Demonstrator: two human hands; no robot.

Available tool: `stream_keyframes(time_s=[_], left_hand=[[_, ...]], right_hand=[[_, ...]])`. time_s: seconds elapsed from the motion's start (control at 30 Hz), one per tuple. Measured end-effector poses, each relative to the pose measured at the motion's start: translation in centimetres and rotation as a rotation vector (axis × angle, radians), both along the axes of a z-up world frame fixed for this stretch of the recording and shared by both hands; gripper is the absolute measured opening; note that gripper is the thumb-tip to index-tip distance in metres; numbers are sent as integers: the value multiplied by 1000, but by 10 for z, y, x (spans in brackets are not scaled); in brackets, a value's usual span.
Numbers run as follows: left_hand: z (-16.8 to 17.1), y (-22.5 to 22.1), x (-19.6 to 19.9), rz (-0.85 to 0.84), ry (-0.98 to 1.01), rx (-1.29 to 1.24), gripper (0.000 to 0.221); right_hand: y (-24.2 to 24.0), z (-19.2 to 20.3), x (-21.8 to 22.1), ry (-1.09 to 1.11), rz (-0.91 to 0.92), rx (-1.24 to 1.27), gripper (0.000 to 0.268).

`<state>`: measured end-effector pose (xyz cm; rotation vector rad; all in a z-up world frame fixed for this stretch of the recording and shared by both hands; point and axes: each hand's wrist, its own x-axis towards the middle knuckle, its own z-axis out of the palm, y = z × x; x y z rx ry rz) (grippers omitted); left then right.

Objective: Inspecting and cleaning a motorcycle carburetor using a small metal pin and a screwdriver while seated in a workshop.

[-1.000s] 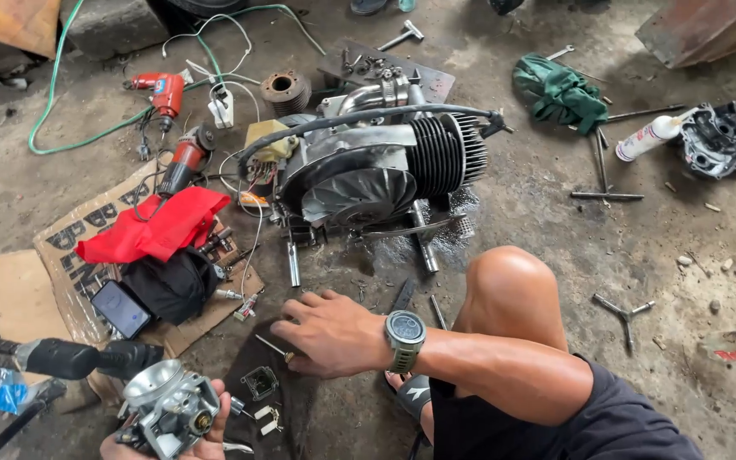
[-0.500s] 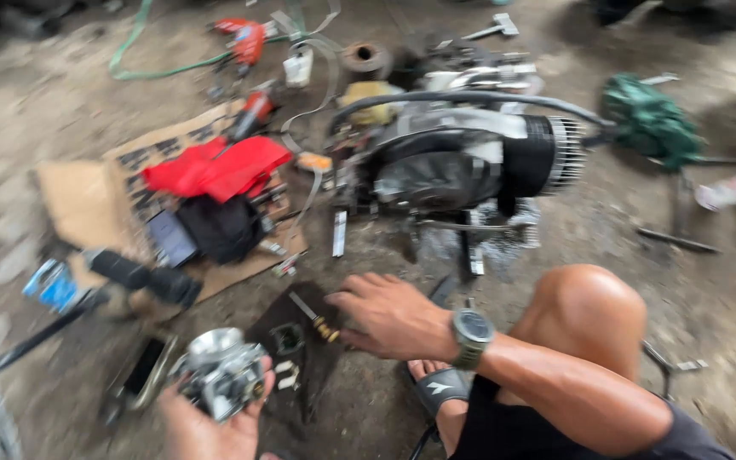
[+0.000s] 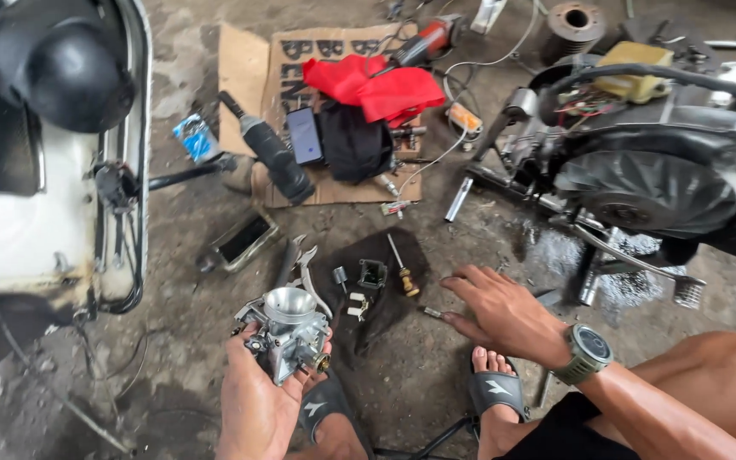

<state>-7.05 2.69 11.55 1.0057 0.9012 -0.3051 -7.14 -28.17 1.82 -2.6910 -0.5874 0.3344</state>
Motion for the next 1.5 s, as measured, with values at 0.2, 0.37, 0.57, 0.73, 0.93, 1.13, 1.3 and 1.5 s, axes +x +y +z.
stream_keyframes(time_s=[0.2,0.37,0.57,0.73,0.93,1.13,1.3,1.5], left_hand=[[9,12,-6,166,-38,-41,51],[16,11,-5,237,32,-34,44],[5,6,-10,39,-50,-94,53],[11,-11,-5,84,26,-208,50],[20,-28,-3,-5,28,-382,61],[22,-40,1,-73,-41,-514,57],[19,-44,5,-38,-67,-446,58],[32,-27,12,-110,-218,-221,66]], right_hand=[[10,-19,5,82,11,-114,55],[15,-31,5,99,24,-155,58],[19,-16,9,101,37,-100,55],[44,56,10,100,-39,505,65],[61,125,-5,-15,147,762,83],[69,133,-1,-36,204,781,82],[61,125,4,-98,117,698,79],[37,126,25,1,-464,446,45]])
